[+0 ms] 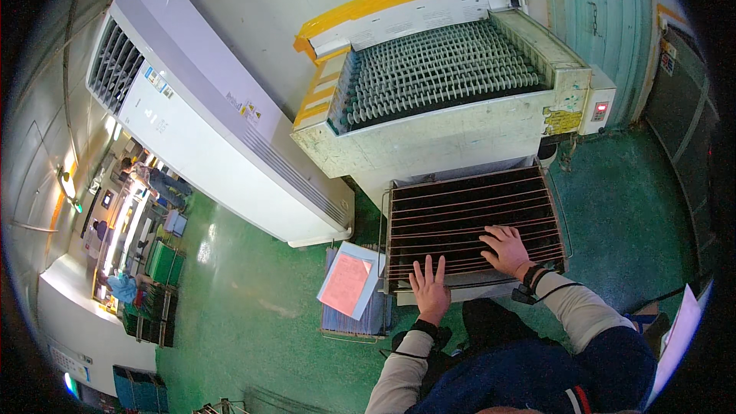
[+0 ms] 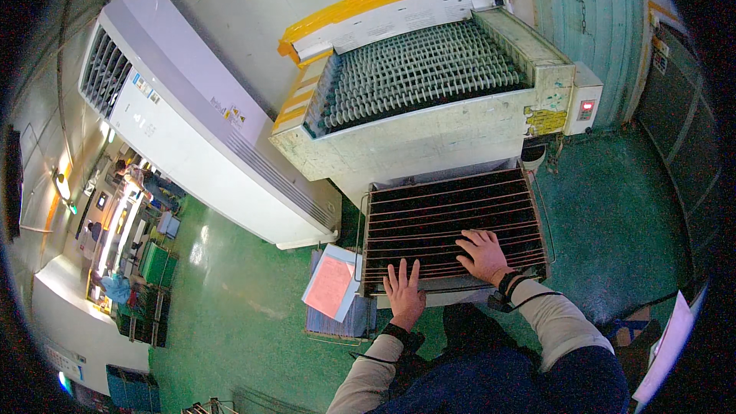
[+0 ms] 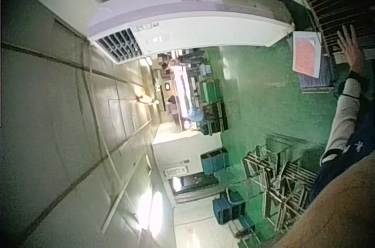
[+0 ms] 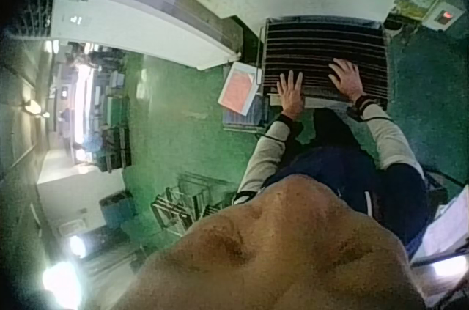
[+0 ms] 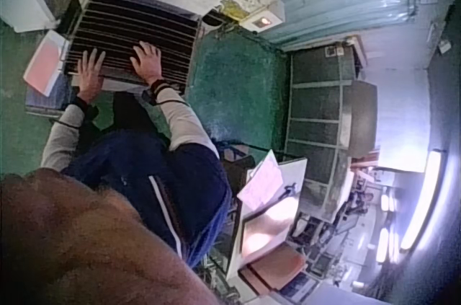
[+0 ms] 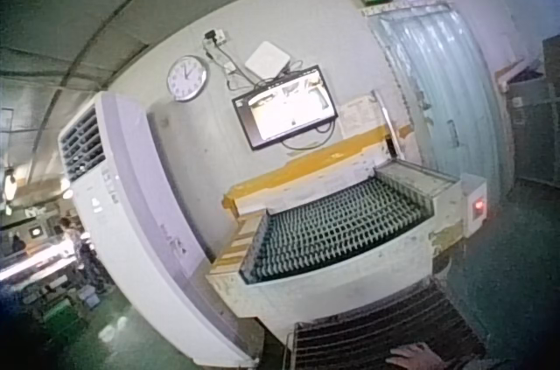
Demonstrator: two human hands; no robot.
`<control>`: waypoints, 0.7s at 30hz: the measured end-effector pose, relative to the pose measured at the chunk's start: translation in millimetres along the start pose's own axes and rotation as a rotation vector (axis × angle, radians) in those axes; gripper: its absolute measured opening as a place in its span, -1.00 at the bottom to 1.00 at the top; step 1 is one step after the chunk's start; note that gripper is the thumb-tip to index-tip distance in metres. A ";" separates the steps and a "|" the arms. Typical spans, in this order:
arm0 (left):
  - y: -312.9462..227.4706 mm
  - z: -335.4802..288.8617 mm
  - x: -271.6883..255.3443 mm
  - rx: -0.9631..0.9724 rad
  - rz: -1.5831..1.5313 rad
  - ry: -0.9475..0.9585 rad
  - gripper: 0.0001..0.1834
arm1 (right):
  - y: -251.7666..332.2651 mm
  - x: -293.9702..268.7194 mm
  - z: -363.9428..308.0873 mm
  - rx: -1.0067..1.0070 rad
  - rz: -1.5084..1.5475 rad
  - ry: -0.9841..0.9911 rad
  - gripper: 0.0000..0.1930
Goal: The recorder is transferring dark glass or plastic panels from a storage rack into a processing machine.
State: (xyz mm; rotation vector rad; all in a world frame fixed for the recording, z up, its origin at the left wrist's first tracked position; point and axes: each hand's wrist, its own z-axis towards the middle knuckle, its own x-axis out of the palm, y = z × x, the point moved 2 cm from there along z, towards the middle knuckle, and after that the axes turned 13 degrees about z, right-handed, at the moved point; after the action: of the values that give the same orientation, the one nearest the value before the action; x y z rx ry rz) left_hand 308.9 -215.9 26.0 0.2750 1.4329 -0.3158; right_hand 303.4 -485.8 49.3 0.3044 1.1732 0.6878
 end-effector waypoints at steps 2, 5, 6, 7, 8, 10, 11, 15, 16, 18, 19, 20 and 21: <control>0.1 0.1 -0.5 -0.002 0.008 0.006 0.16 | 0.4 -0.1 0.2 -0.002 0.002 -0.001 -0.52; 0.5 0.0 -0.7 -0.006 0.006 0.009 0.14 | 0.5 0.0 0.0 0.014 0.009 0.013 -0.51; 0.5 0.0 -0.9 -0.003 -0.004 0.007 0.13 | -0.1 0.2 -0.4 0.015 0.009 0.012 -0.52; 0.5 0.1 -1.0 0.000 -0.014 0.005 0.12 | -0.6 0.3 -0.8 0.016 0.009 0.011 -0.52; 0.6 0.0 -1.2 0.000 -0.014 0.006 0.12 | -0.5 0.2 -0.8 0.016 0.010 0.011 -0.52; 0.4 0.1 -1.5 0.001 -0.031 0.001 0.11 | -0.4 0.1 -0.7 0.017 0.007 0.015 -0.52; 0.3 0.0 -1.6 0.001 -0.031 0.001 0.11 | -0.3 0.1 -0.7 0.017 0.008 0.016 -0.52; 0.7 -0.5 -0.1 0.001 -0.032 -0.021 0.11 | 0.0 0.4 -0.5 0.020 0.002 0.018 -0.51; 0.4 -0.2 0.3 0.001 -0.031 -0.023 0.11 | -0.7 0.5 -1.0 0.026 0.001 0.017 -0.51; 1.0 -0.3 0.7 0.001 -0.028 -0.021 0.11 | 0.1 0.7 -0.6 0.023 0.000 0.014 -0.51; 1.2 -0.5 0.8 0.002 -0.025 -0.020 0.11 | 0.6 0.8 -0.3 0.019 -0.001 0.012 -0.51; 1.2 -0.6 0.8 0.002 -0.024 -0.020 0.11 | 0.6 0.8 -0.2 0.019 0.000 0.012 -0.51; 1.3 -0.7 0.7 0.001 -0.024 -0.018 0.12 | 0.8 0.8 0.0 0.016 0.000 0.010 -0.51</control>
State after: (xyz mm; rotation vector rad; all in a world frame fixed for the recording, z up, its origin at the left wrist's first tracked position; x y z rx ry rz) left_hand 308.8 -214.5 25.2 0.2551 1.4193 -0.3377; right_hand 303.3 -484.7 49.2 0.3142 1.1887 0.6811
